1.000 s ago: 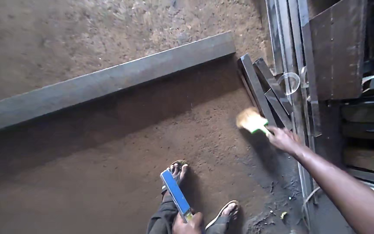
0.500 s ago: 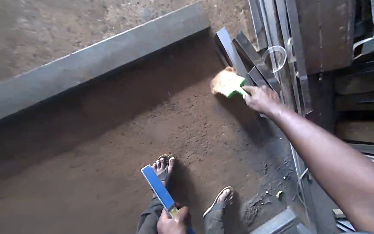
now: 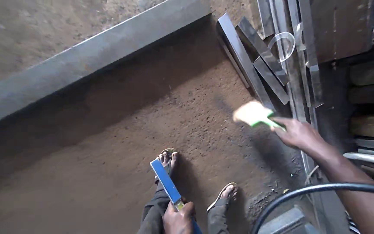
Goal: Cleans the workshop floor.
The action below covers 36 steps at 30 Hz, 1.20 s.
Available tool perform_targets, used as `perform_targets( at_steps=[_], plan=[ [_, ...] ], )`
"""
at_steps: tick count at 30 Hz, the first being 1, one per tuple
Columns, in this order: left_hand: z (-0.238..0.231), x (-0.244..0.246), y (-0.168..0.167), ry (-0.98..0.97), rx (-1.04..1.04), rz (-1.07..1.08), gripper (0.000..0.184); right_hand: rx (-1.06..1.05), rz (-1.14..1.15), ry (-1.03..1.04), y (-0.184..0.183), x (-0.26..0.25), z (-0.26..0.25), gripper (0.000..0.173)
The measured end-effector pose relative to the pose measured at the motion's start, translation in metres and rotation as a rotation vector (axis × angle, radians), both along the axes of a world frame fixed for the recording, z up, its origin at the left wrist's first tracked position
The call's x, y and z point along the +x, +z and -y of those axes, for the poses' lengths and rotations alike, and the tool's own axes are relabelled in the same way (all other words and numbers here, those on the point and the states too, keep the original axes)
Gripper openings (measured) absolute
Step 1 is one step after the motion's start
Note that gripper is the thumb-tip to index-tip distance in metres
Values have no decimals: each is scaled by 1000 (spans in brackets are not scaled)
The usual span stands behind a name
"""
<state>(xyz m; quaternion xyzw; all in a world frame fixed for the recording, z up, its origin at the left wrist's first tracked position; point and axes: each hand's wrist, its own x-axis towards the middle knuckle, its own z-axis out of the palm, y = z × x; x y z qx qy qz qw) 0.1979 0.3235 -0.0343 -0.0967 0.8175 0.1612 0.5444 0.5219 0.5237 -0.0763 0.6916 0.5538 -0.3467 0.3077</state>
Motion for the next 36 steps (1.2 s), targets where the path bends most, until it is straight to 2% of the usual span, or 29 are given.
perform_targets(
  at_steps=[4, 7, 10, 13, 16, 18, 20, 21, 25, 28, 31, 33, 36],
  plan=[
    [8, 9, 1, -60, 23, -12, 19, 229, -137, 77, -46, -93, -92, 38],
    [14, 11, -1, -37, 38, -18, 19, 199, -125, 167, -71, -136, -113, 41],
    [22, 8, -3, 26, 41, -5, 17, 191, -108, 182, -85, -116, -53, 44],
    [26, 6, -3, 41, 30, 18, 17, 117, -7, 162, -85, -41, 64, 49],
    [23, 5, 0, 54, 25, 24, 17, -205, 178, 106, -59, 28, 163, 50],
    [22, 5, 3, 47, 39, 17, 17, -428, 270, 67, -35, 50, 188, 44],
    [25, 6, 3, 34, 47, 25, 16, -505, 331, 36, -16, 58, 186, 40],
    [27, 6, 3, 23, 49, 29, 16, -475, 344, 26, -9, 56, 179, 38],
    [36, 10, 2, -29, 61, 24, 16, -107, 218, -65, 3, 16, 127, 39],
    [44, 16, 2, -57, 81, 22, 16, 95, 36, -116, -18, -41, 76, 41],
    [48, 23, 3, -104, 107, 12, 15, 153, -91, -71, -55, -97, 53, 44],
    [50, 27, 3, -117, 132, 7, 15, 102, -94, 7, -69, -113, 62, 45],
    [57, 29, 2, -118, 141, 11, 15, 37, -74, 6, -69, -89, 125, 48]
  ],
)
